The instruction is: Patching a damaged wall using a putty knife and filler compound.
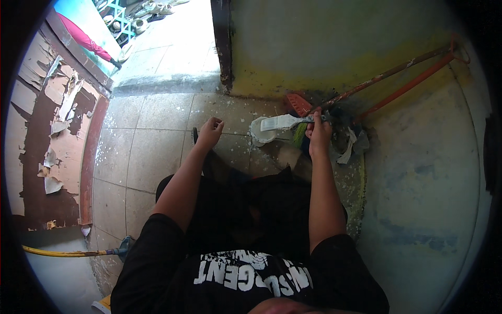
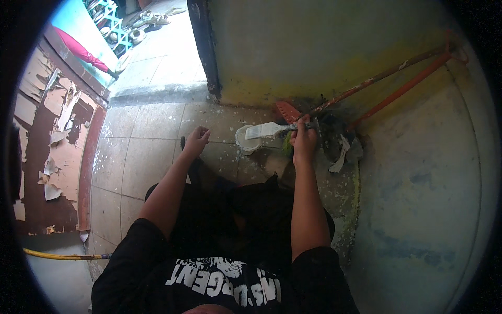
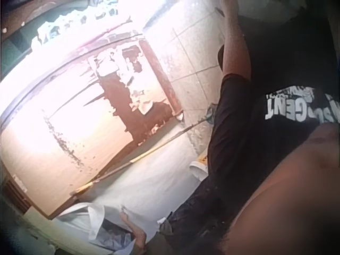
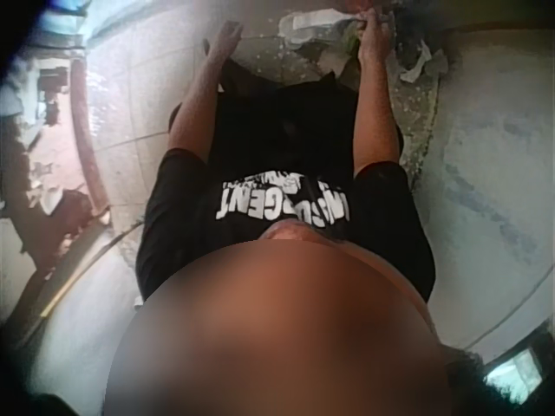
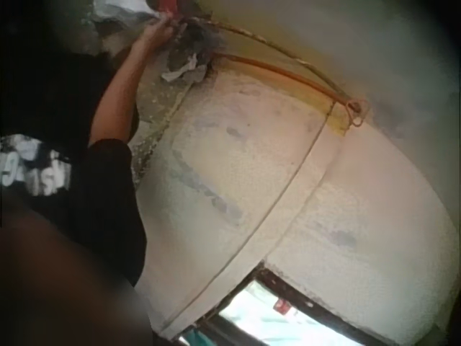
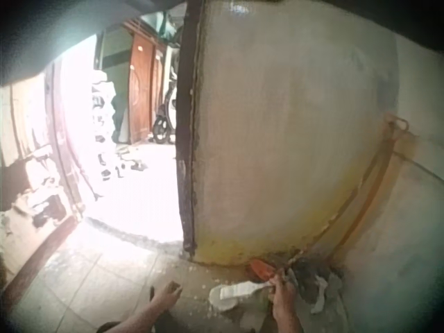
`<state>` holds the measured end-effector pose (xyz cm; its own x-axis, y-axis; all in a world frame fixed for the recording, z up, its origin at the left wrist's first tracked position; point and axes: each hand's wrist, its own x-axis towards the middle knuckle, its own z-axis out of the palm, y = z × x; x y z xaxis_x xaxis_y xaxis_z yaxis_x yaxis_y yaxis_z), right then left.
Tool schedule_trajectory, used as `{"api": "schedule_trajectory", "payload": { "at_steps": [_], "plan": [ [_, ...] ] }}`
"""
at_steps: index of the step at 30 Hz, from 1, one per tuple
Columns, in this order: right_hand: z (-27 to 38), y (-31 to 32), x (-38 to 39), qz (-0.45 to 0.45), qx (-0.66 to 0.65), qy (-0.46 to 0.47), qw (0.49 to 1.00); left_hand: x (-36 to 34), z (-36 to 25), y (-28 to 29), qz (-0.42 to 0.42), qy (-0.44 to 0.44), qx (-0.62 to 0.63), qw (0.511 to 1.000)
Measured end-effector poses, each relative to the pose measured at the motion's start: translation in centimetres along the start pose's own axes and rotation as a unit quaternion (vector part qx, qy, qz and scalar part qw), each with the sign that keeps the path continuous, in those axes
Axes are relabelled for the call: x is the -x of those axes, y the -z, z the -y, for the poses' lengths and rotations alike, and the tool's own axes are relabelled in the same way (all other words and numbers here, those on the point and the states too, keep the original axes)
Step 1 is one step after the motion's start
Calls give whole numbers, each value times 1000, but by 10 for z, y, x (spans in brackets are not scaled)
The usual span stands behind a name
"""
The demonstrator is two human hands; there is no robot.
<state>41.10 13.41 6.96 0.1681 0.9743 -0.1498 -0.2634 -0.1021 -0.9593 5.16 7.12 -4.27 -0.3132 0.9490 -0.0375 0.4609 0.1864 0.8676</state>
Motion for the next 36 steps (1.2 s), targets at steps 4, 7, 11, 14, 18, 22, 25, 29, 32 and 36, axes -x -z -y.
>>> {"api": "schedule_trajectory", "payload": {
  "at_steps": [4, 7, 11, 14, 18, 22, 25, 29, 32, 36],
  "plan": [
    [9, 3, -1, -8, -100, -31, 994, 0, 5, 5, -6, -6, -5, 1000],
    [11, 14, -4, -4, -182, -55, 982, 2, 1, 3, 2, 0, -7, 1000],
    [10, 27, -13, -8, -221, -82, 972, 0, 7, 1, 4, -15, -14, 1000],
    [22, 20, -4, 26, -260, -76, 962, -1, 15, 1, -7, -25, -12, 1000],
    [34, 24, -1, 47, -316, -74, 945, 3, 5, -1, 9, -17, 5, 1000],
    [32, 38, -9, 113, -448, -91, 882, -4, 8, -2, 9, -11, -7, 1000],
    [43, 32, -1, 87, -427, -127, 891, 0, 11, 0, 9, -22, -29, 999],
    [41, 33, 1, 133, -228, -60, 963, 5, 9, -2, 13, -17, -34, 999],
    [32, 30, 0, 150, -198, -89, 964, 5, 7, -1, 20, -19, -28, 999],
    [18, 39, -12, 112, -208, -124, 964, 4, 4, -3, 17, -14, -16, 1000]
  ]
}}
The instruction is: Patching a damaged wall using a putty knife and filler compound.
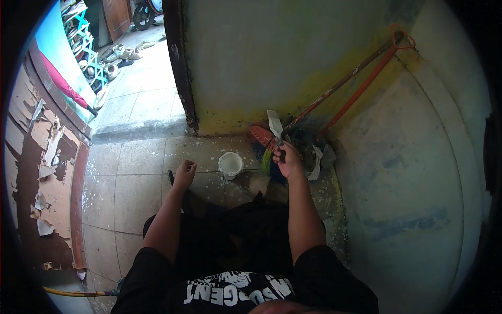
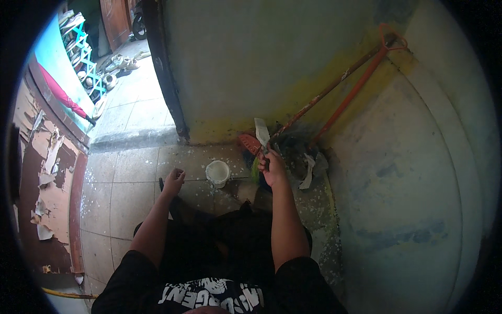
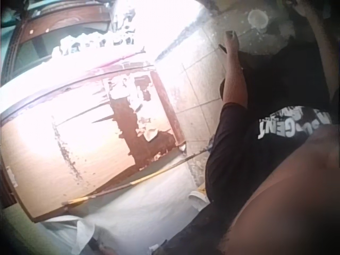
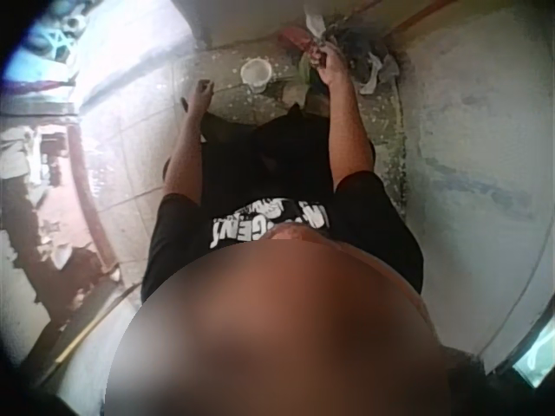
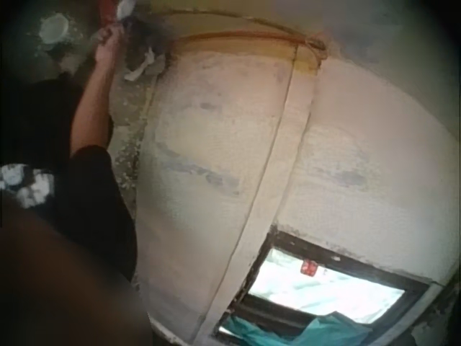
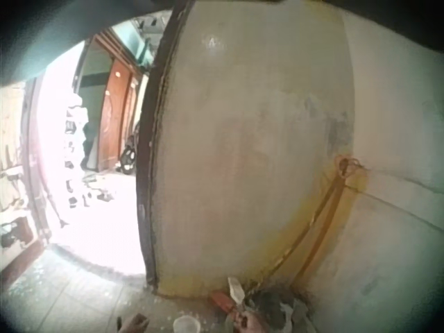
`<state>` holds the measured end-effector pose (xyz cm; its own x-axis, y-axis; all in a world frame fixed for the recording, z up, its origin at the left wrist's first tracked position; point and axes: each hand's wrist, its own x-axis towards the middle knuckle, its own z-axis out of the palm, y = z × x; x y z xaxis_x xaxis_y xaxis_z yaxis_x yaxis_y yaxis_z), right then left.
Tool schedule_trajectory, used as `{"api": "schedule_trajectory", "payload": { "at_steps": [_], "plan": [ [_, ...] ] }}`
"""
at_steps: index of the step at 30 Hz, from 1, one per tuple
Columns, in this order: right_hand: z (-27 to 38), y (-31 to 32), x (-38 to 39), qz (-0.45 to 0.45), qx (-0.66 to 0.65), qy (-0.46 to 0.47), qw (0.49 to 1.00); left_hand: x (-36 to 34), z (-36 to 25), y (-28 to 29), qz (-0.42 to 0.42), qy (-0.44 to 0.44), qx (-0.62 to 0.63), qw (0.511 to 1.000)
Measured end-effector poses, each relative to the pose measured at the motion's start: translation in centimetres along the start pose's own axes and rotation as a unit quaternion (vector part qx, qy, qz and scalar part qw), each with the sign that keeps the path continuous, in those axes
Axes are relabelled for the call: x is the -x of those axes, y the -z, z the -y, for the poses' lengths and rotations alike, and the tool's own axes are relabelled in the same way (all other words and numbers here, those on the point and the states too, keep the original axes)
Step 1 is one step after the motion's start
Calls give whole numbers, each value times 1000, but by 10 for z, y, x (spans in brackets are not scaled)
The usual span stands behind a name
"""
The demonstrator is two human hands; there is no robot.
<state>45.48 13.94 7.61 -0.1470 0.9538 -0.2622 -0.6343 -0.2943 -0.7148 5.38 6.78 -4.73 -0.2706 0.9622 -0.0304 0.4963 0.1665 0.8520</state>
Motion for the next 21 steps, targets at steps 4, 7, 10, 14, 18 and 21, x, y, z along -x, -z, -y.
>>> {"api": "schedule_trajectory", "payload": {
  "at_steps": [4, 7, 10, 14, 18, 21],
  "plan": [
    [0, -2, -3, -52, 33, 25, 998, -2, 2, 1, 3, 0, 6, 1000],
    [4, -9, 0, -84, 79, 55, 992, -3, 8, 2, 2, -6, 1, 1000],
    [12, -17, 5, -98, 103, 97, 985, -1, 6, 1, 1, -7, -9, 1000],
    [20, -24, 12, -118, 120, 118, 979, 1, 3, 3, 4, -4, 1, 1000],
    [22, -18, 9, -114, 81, 119, 983, -2, 4, 3, 8, -13, -4, 1000],
    [33, -20, 16, -92, 72, 133, 984, -1, 0, -1, 14, -14, -13, 1000]
  ]
}}
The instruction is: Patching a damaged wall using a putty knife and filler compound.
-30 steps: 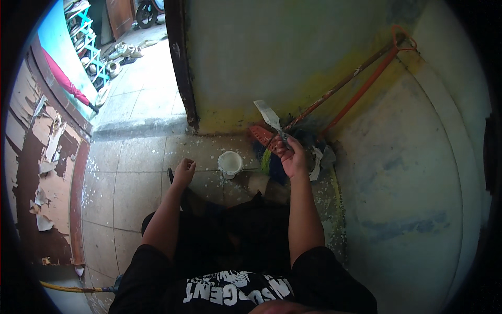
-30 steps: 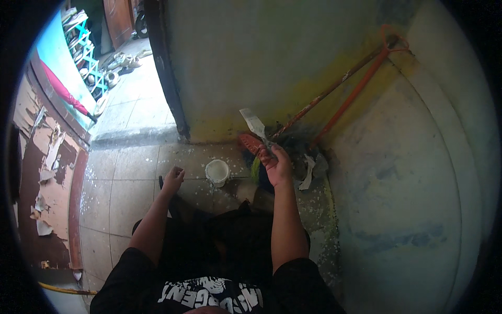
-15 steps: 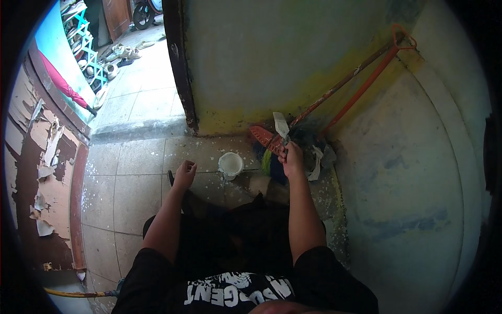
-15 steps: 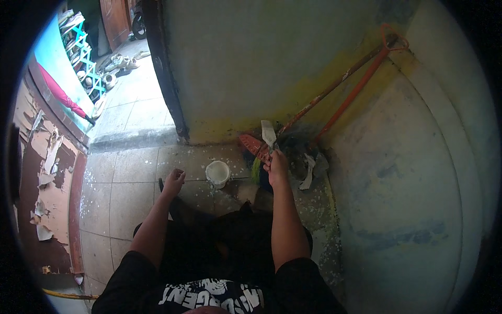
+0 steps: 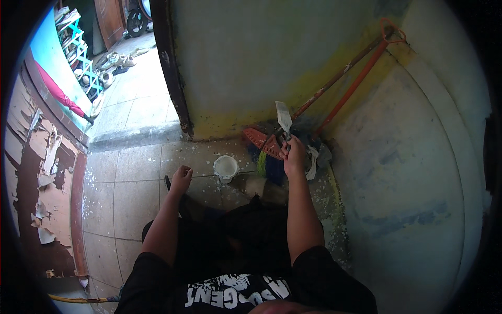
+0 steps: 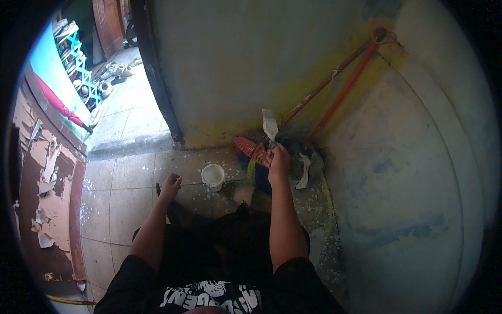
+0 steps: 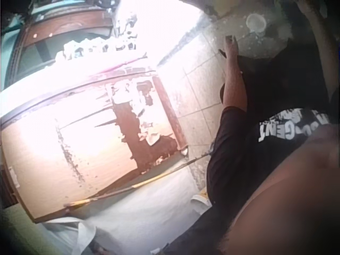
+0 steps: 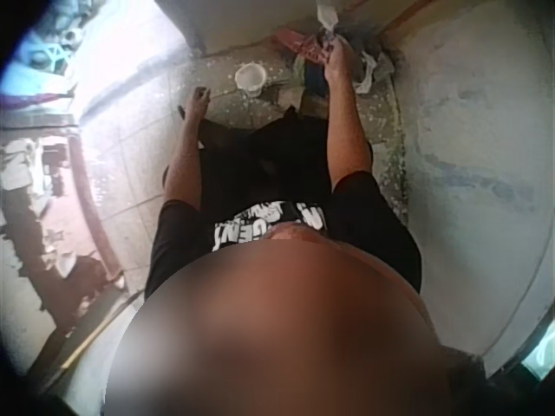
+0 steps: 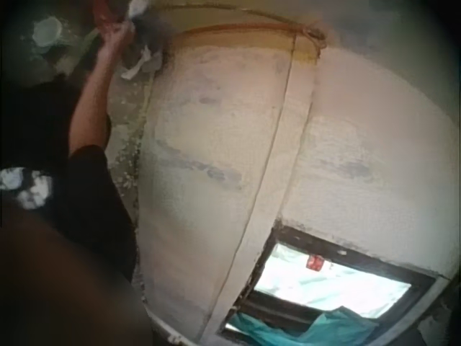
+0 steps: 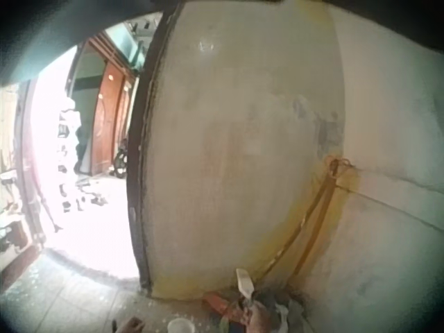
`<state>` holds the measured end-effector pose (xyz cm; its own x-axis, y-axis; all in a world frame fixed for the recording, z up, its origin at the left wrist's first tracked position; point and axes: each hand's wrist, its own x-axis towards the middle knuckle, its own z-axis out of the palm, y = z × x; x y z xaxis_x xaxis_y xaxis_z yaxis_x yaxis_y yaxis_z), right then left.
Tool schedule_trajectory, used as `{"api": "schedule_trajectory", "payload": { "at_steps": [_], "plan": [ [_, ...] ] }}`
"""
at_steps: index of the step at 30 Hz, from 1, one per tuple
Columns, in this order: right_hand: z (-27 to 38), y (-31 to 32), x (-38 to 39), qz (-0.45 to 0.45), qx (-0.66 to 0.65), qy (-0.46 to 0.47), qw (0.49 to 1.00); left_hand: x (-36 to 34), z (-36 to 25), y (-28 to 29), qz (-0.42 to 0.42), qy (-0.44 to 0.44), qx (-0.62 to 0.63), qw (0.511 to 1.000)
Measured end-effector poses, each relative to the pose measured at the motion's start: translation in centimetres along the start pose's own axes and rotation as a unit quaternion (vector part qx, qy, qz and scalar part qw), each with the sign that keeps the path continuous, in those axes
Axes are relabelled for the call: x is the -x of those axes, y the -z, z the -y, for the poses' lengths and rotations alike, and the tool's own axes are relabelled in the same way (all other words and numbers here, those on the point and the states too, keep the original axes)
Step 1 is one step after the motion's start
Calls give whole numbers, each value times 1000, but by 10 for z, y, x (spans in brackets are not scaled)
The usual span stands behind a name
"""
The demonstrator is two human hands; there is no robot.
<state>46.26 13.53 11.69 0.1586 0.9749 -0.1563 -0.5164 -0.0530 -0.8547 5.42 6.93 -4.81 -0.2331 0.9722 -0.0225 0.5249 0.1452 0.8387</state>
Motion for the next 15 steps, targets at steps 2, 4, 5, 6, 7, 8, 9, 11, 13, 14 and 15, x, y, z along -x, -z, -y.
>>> {"api": "schedule_trajectory", "payload": {
  "at_steps": [2, 4, 5, 6, 7, 8, 9, 11, 13, 14, 15],
  "plan": [
    [14, 1, 5, -1, -19, 10, 1000, 0, -2, -3, 1, -4, 9, 1000],
    [24, -5, 10, 6, -46, 17, 999, -6, 19, 0, -11, -18, 23, 1000],
    [28, -8, 12, 35, -51, 23, 998, -9, 32, 4, -21, -25, 41, 999],
    [34, -7, 14, 60, -55, 33, 996, -10, 35, 7, -19, -37, 37, 998],
    [40, -5, 15, 57, -62, 44, 995, -10, 34, 8, -17, -32, 54, 998],
    [43, -1, 15, 54, -54, 42, 996, -10, 26, 7, -14, -28, 72, 997],
    [45, 1, 16, 53, -45, 39, 997, -7, 19, 6, -10, -41, 68, 997],
    [41, 13, 11, 18, -39, 66, 997, 5, -25, 4, -24, -50, 76, 996],
    [36, 16, 12, -8, 28, 80, 996, 27, -64, 19, -33, -59, 158, 985],
    [40, 16, 15, -3, 27, 94, 995, 38, -81, 30, -36, -73, 164, 983],
    [42, 12, 18, -8, 16, 67, 998, 49, -93, 43, -39, -111, 130, 985]
  ]
}}
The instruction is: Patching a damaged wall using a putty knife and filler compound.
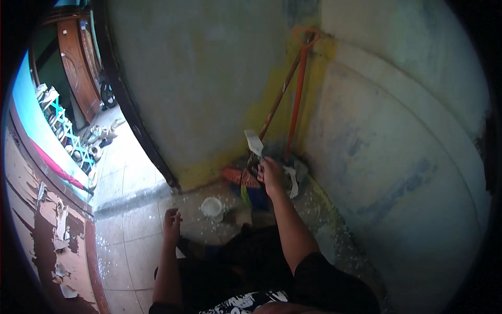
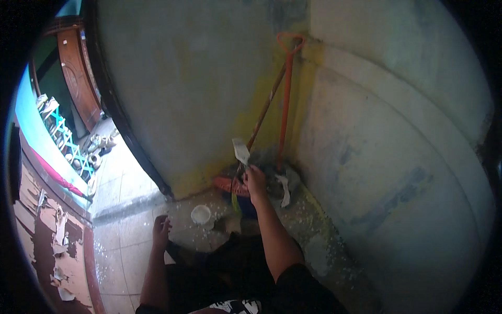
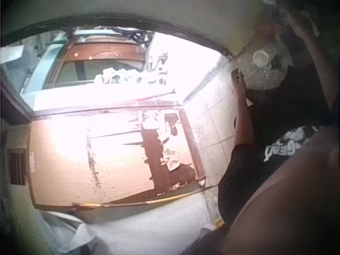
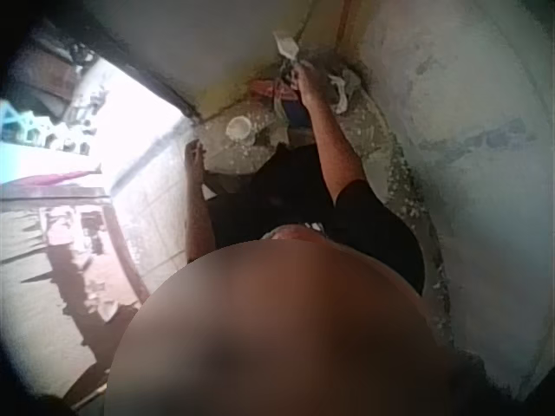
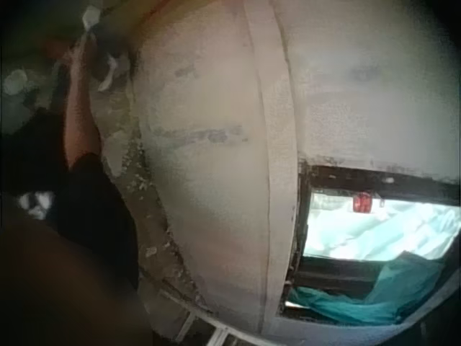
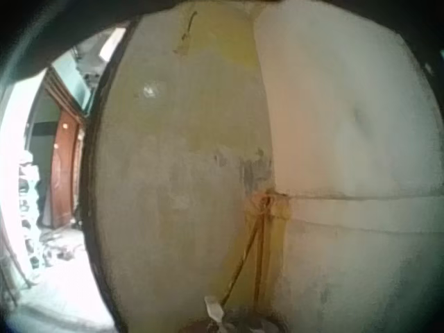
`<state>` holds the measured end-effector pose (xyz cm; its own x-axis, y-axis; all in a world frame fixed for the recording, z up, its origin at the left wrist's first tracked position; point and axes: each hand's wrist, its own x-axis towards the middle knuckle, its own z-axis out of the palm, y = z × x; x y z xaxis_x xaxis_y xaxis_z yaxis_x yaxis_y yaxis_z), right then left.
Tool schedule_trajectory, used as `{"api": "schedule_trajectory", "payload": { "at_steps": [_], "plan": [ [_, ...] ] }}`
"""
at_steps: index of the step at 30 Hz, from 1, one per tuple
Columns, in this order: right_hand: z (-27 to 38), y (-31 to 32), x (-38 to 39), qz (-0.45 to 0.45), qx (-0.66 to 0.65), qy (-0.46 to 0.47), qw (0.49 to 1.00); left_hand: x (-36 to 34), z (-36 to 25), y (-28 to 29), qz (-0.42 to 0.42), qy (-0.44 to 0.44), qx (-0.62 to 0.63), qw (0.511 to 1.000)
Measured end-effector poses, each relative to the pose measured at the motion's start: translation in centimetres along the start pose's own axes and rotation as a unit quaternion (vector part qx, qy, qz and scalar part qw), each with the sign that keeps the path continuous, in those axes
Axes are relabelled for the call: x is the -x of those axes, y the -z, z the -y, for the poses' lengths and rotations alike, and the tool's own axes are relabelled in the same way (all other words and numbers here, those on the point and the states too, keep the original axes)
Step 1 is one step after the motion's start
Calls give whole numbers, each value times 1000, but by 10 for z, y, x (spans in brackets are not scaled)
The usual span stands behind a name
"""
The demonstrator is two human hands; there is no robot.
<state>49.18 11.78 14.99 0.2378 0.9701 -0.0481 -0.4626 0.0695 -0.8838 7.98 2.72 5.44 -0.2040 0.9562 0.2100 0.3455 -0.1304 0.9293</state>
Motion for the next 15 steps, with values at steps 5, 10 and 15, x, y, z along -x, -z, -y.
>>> {"api": "schedule_trajectory", "payload": {
  "at_steps": [5, 10, 15],
  "plan": [
    [45, 0, -21, -30, 149, 84, 985, 31, 39, 25, 31, 55, -95, 993],
    [72, -17, -77, -106, 386, 288, 870, -1, 76, 15, 33, 95, -22, 995],
    [31, -17, -99, -120, 460, 327, 817, 0, 85, 3, 63, 84, -98, 990]
  ]
}}
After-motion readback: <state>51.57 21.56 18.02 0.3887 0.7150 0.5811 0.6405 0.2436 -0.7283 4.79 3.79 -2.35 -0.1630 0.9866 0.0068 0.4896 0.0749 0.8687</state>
